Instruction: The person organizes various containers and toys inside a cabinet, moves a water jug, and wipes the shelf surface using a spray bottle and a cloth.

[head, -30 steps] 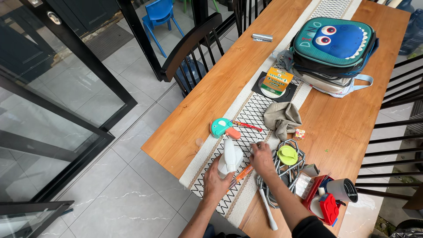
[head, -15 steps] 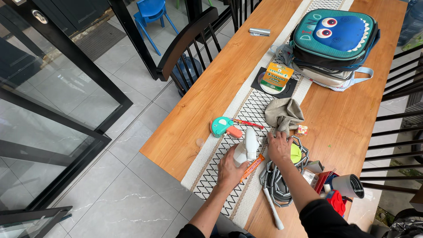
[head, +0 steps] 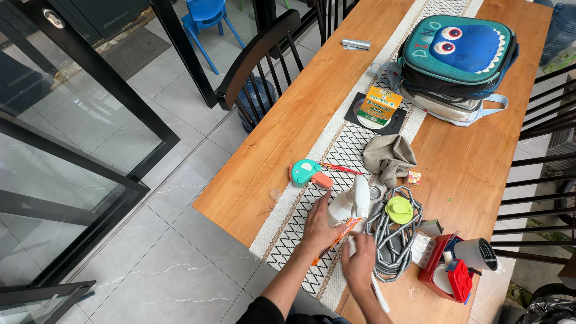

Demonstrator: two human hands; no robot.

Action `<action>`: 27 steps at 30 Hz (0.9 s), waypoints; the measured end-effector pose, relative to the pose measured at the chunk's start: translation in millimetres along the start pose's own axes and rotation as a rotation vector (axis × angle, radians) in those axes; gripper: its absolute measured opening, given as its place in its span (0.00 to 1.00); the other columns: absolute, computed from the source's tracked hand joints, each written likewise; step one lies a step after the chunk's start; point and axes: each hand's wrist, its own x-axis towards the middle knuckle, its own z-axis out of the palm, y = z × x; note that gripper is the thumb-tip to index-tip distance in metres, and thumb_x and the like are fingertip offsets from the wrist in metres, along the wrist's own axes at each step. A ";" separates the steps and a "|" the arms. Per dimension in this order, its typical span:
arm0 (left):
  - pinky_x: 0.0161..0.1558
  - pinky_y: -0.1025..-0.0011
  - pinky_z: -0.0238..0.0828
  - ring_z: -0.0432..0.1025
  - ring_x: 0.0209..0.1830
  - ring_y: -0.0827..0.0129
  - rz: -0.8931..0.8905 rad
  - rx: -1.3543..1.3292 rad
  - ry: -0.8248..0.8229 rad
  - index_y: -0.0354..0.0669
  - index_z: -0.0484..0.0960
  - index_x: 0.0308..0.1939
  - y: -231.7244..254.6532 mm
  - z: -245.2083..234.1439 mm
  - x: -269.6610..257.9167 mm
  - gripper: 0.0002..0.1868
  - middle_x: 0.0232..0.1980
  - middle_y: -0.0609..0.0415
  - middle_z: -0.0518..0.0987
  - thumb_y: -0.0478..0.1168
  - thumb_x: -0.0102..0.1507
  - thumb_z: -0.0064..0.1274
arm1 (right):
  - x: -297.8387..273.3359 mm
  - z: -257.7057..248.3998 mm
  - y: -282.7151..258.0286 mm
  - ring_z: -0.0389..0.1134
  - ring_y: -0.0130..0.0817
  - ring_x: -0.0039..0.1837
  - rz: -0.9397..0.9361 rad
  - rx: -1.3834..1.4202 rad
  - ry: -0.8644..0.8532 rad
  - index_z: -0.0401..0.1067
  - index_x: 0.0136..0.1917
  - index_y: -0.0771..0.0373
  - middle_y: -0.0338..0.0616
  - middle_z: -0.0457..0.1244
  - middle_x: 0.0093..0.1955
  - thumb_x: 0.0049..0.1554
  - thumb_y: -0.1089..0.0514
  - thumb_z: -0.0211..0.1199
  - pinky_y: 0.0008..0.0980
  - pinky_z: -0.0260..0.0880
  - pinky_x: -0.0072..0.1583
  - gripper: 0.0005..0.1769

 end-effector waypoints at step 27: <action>0.52 0.61 0.72 0.69 0.65 0.56 -0.248 -0.151 0.390 0.54 0.68 0.69 -102.6 -115.2 -100.5 0.37 0.72 0.53 0.66 0.33 0.56 0.60 | 49.8 151.9 -117.6 0.63 0.54 0.58 -0.395 0.113 -0.321 0.71 0.58 0.66 0.56 0.62 0.59 0.55 0.66 0.56 0.45 0.66 0.60 0.16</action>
